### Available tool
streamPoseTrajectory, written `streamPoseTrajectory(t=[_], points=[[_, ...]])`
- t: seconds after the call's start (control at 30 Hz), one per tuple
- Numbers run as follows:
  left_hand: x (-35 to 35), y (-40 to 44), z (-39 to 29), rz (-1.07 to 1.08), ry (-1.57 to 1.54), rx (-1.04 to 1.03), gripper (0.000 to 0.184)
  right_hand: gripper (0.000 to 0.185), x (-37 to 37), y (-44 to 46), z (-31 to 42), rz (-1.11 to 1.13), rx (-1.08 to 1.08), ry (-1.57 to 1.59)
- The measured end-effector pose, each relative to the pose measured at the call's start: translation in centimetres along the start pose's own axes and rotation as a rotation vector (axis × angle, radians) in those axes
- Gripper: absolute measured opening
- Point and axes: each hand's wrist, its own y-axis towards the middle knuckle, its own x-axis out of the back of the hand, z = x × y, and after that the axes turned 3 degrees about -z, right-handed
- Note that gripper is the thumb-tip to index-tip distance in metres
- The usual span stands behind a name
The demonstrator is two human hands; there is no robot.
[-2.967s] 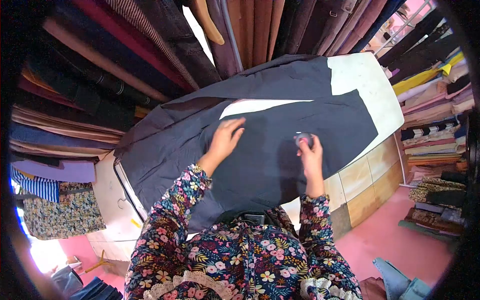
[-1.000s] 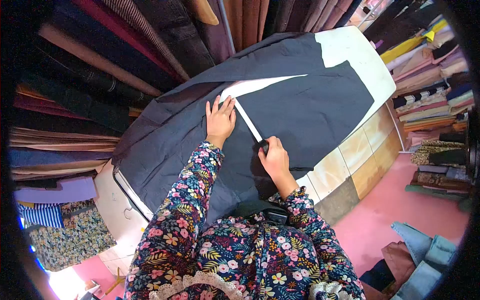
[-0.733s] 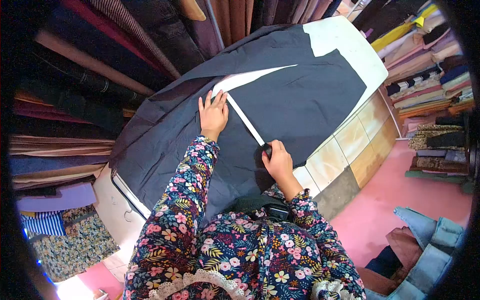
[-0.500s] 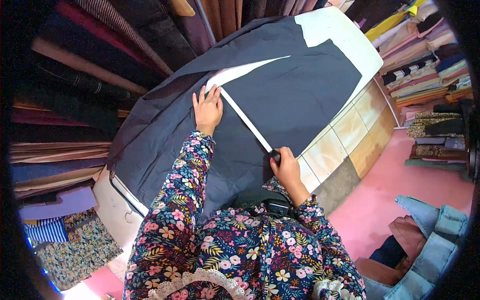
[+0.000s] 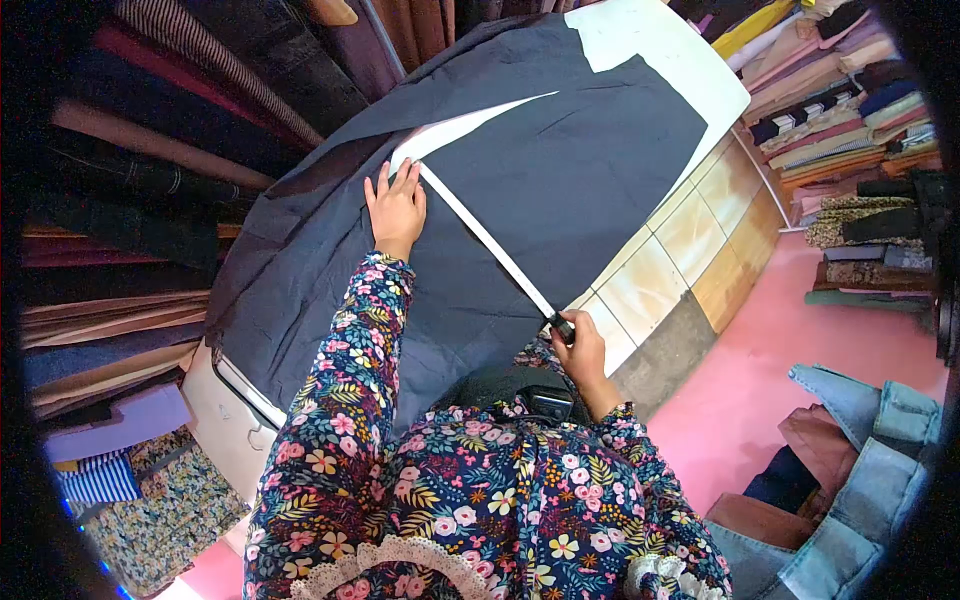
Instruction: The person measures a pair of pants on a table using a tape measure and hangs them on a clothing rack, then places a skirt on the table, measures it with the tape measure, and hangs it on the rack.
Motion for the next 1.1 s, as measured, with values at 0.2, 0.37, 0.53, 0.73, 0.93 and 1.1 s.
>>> streamPoseTrajectory(t=[0.2,0.37,0.53,0.73,0.93,1.1], points=[[0.1,-0.1,0.0,0.004,0.005,0.0,0.039,0.032,-0.4,-0.7,-0.9,-0.017,-0.044,0.095],[-0.3,-0.2,0.1,-0.018,0.002,-0.007,0.039,0.033,-0.7,-1.1,-1.7,-0.029,-0.055,0.134],[-0.2,-0.3,0.0,-0.018,0.003,-0.004,0.039,0.033,-0.8,-1.5,-2.2,-0.021,-0.08,0.163],[-0.2,-0.3,0.0,-0.004,0.014,-0.001,0.039,0.033,-1.0,-1.6,-2.5,-0.022,-0.087,0.187],[-0.3,-0.3,0.0,-0.007,0.015,-0.007,0.038,0.031,-1.1,-1.6,-2.7,-0.01,-0.099,0.194],[-0.5,-0.5,0.0,-0.018,0.011,-0.005,0.038,0.028,-1.3,-1.7,-2.7,-0.023,-0.08,0.173]])
